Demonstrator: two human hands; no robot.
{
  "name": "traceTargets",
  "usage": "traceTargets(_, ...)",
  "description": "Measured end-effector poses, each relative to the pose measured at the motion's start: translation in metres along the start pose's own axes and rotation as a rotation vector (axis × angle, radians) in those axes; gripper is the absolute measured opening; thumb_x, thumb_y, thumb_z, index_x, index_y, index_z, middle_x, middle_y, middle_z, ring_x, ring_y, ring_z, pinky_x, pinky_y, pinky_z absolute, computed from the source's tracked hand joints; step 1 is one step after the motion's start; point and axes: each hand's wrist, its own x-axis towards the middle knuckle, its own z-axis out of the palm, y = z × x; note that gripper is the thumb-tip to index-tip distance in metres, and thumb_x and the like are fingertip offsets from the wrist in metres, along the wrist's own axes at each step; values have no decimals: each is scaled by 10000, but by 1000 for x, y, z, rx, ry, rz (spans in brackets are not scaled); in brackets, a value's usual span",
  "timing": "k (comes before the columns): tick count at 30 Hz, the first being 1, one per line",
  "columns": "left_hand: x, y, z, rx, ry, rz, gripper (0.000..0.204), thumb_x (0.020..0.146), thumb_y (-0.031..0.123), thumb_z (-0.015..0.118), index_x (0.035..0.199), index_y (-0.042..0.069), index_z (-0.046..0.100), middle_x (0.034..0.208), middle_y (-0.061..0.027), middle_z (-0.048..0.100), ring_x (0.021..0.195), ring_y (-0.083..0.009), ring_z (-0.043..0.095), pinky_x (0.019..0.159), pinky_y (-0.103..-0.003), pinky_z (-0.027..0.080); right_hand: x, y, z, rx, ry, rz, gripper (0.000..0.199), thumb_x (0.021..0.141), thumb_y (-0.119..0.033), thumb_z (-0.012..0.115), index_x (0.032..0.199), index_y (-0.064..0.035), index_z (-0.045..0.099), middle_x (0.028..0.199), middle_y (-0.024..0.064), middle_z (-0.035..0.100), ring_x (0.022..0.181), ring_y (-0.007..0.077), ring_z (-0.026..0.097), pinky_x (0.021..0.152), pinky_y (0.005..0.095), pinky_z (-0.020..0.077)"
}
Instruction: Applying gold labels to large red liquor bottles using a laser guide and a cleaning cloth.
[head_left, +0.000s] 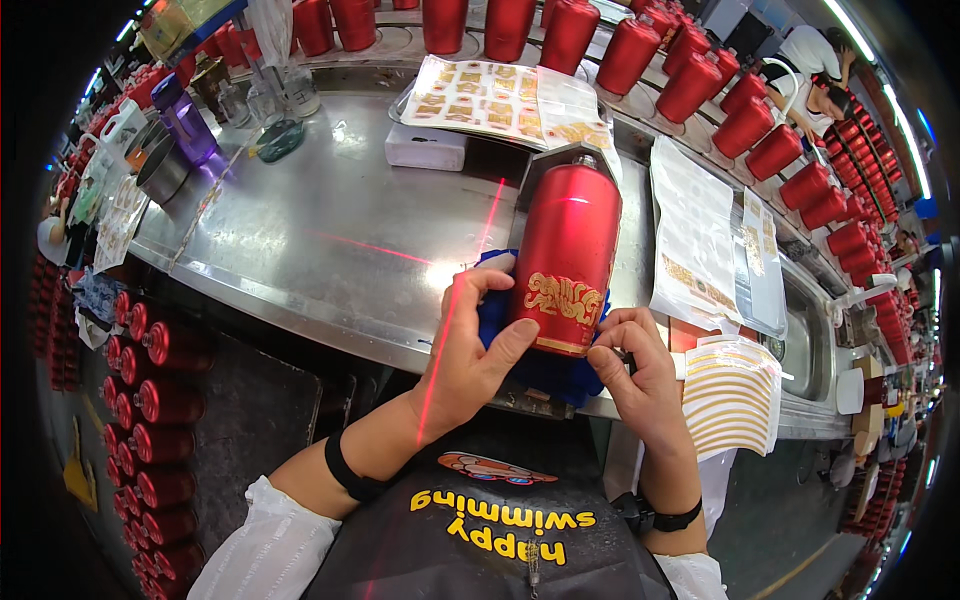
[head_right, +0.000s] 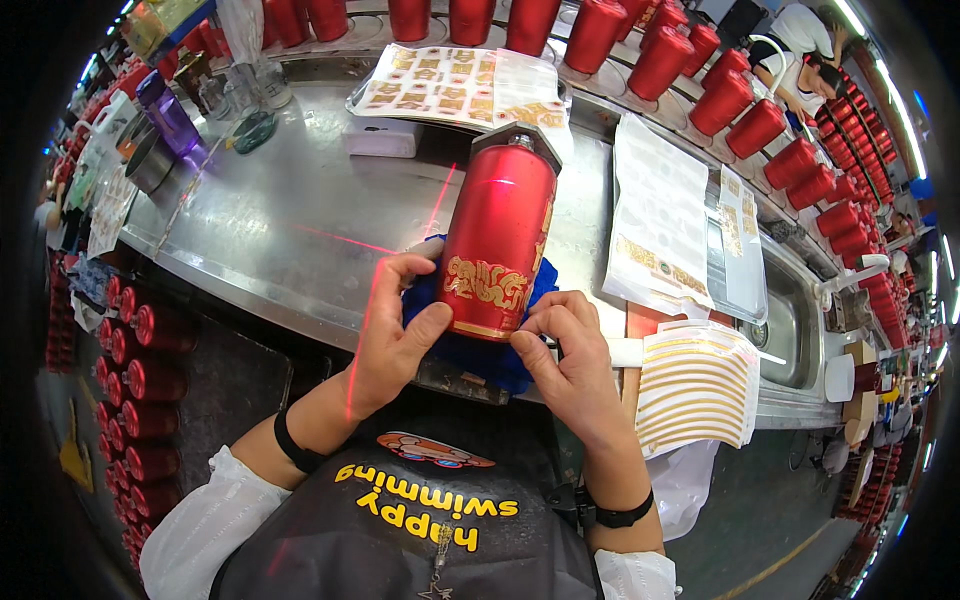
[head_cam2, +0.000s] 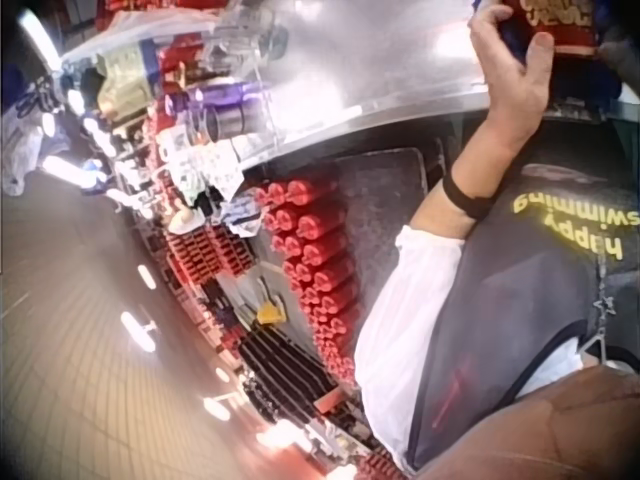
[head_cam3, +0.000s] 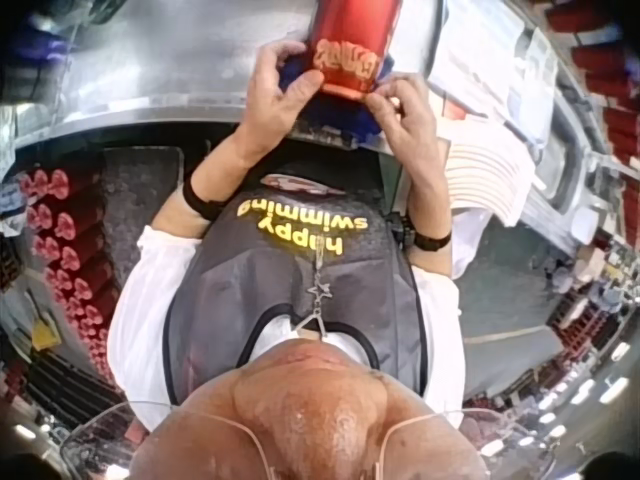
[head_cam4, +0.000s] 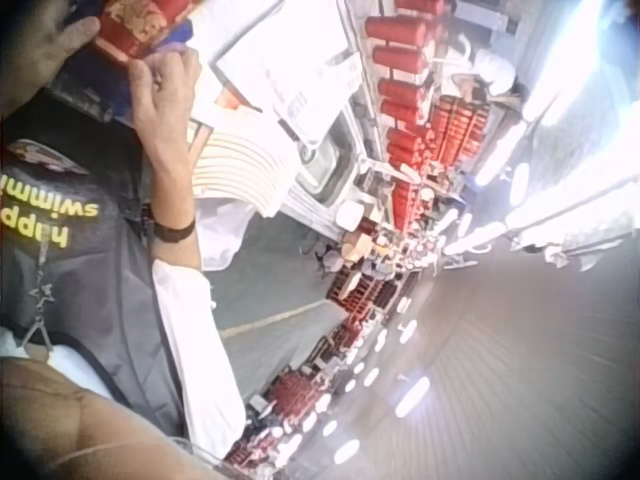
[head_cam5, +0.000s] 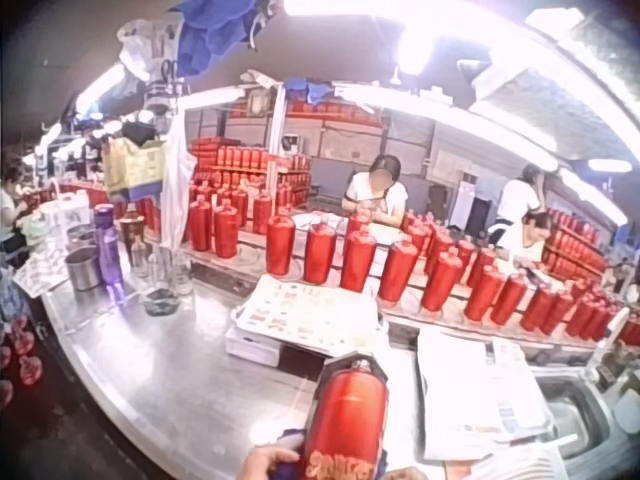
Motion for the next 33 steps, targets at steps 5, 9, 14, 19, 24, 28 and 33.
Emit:
traceTargets(5, 5, 2, -22, 358, -41, 656, 268, 792, 118, 722, 1014, 131, 573, 1060, -71, 635, 988, -287, 499, 910, -442, 380, 8, -1, -3, 100, -67, 47, 152, 902, -143, 652, 875, -6, 591, 979, 106, 522, 959, 238, 505, 862, 325, 404)
traceTargets(9, 9, 4, -26, 546, -160, 848, 243, 781, 105, 717, 969, 170, 578, 1004, -29, 678, 966, -223, 504, 894, -462, 379, 7, 2, -20, 177, -203, 63, 206, 893, -206, 682, 866, -24, 590, 1015, 77, 495, 968, 189, 491, 847, 294, 405)
traceTargets(14, 23, 4, -29, 607, -245, 1017, 245, 716, 126, 701, 931, 188, 602, 1014, -9, 686, 964, -203, 502, 864, -416, 382, 5, 9, -35, 233, -306, 55, 213, 889, -221, 690, 844, -46, 579, 1014, 53, 485, 961, 158, 481, 836, 272, 404)
traceTargets(19, 38, 6, -26, 638, -305, 1138, 202, 692, 203, 671, 882, 193, 603, 974, 34, 671, 983, -167, 483, 847, -332, 368, 5, 15, -37, 309, -316, 145, 217, 936, -226, 634, 833, -45, 569, 998, 43, 501, 893, 142, 465, 795, 277, 393)
traceTargets(24, 48, 12, -21, 689, -362, 1240, 192, 692, 214, 660, 874, 212, 600, 977, 44, 647, 986, -167, 477, 823, -327, 377, 6, 20, -40, 409, -306, 225, 266, 964, -271, 590, 829, -45, 552, 982, 44, 495, 861, 134, 444, 746, 258, 391)
traceTargets(28, 50, 16, -15, 745, -413, 1300, 213, 665, 225, 652, 870, 227, 596, 998, 56, 619, 965, -159, 480, 794, -310, 391, 5, 26, -40, 369, -332, 91, 289, 914, -276, 662, 799, -47, 527, 956, 49, 492, 875, 142, 448, 772, 259, 386)
traceTargets(33, 46, 14, -8, 807, -373, 1312, 215, 657, 220, 652, 865, 224, 600, 996, 53, 614, 936, -149, 490, 763, -298, 398, 4, 30, -40, 351, -319, 101, 336, 868, -321, 718, 776, -65, 521, 975, 47, 500, 905, 137, 453, 804, 268, 379)
